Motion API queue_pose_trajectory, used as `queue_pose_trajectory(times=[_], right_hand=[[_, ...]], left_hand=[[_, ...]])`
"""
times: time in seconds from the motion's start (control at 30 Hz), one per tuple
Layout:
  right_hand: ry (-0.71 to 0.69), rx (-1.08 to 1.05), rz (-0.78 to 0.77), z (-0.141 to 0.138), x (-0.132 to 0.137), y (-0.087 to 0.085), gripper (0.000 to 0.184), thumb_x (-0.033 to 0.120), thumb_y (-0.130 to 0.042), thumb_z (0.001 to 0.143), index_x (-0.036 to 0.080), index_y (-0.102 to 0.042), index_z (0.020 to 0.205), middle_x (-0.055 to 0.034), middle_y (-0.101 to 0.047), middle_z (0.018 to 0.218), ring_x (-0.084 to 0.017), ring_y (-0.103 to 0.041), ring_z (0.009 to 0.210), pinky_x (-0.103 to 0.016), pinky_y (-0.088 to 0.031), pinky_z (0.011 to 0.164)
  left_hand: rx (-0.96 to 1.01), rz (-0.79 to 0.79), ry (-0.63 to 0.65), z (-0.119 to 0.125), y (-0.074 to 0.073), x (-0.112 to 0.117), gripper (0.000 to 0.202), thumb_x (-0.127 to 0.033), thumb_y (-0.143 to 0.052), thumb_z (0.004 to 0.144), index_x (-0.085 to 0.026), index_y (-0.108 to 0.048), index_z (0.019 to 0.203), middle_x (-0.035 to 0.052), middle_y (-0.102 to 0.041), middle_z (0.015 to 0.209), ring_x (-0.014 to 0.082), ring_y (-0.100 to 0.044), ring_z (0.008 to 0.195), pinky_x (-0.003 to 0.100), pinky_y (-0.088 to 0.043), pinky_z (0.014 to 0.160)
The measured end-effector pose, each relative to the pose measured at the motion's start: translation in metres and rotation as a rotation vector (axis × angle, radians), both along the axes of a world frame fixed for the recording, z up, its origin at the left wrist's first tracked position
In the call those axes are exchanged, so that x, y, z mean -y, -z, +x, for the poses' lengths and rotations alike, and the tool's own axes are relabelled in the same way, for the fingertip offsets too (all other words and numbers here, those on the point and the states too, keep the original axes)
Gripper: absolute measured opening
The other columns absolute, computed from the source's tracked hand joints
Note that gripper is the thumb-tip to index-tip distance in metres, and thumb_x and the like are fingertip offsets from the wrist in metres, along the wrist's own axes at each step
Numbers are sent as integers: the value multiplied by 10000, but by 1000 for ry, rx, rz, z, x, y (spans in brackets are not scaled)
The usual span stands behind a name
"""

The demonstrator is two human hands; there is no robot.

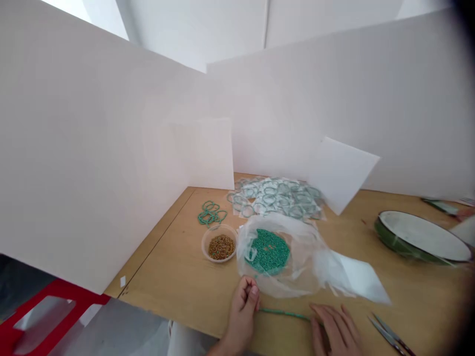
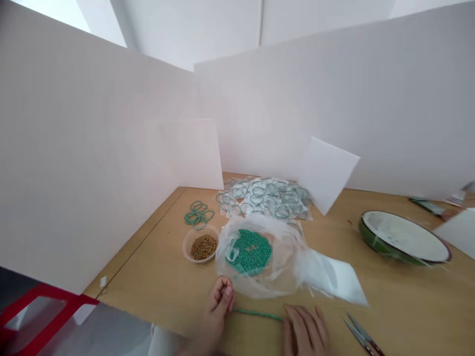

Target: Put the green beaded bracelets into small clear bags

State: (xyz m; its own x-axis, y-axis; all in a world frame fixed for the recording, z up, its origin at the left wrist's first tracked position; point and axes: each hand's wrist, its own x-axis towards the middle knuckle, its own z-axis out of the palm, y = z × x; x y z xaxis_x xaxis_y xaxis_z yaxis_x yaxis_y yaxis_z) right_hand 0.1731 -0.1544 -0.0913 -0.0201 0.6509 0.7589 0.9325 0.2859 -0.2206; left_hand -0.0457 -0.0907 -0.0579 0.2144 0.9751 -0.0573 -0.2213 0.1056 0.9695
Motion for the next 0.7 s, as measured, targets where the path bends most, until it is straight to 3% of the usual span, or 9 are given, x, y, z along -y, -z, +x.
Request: queue_pose_trajectory(times=[0.23,0.53,0.6,0.7], right_hand=[[102,-116,-51,-10,7,-17,187,269,-499,932,190,-580,1081,-106,-685,916,-244,-631,852,-568,-421,998],[-41,-213,-156,-9,11,-29,182,201,-528,896,204,-605,1061,-80,-682,954,-238,-627,918,-557,-408,1009],[-83,-253,-197,-15,11,-38,190,207,-518,902,207,-620,1062,-86,-682,981,-248,-621,938,-550,-413,987],[-209,-416,-338,-35,5,-57,203,240,-482,932,219,-650,1043,-82,-694,968,-241,-630,921,-439,-493,865]], left_hand=[[-67,21,-3,-1,-13,1,392,-582,-519,880,-202,-467,798,-55,-378,624,117,-346,601,245,-298,623],[-37,48,11,-1,-17,2,335,-520,-527,902,-198,-480,825,-61,-419,582,103,-343,557,230,-271,582],[-56,77,38,0,-20,5,334,-517,-529,902,-192,-490,832,-53,-459,575,104,-368,558,229,-284,589],[-94,127,79,4,-24,10,325,-502,-539,900,-183,-508,849,-54,-454,579,102,-382,559,228,-299,588]])
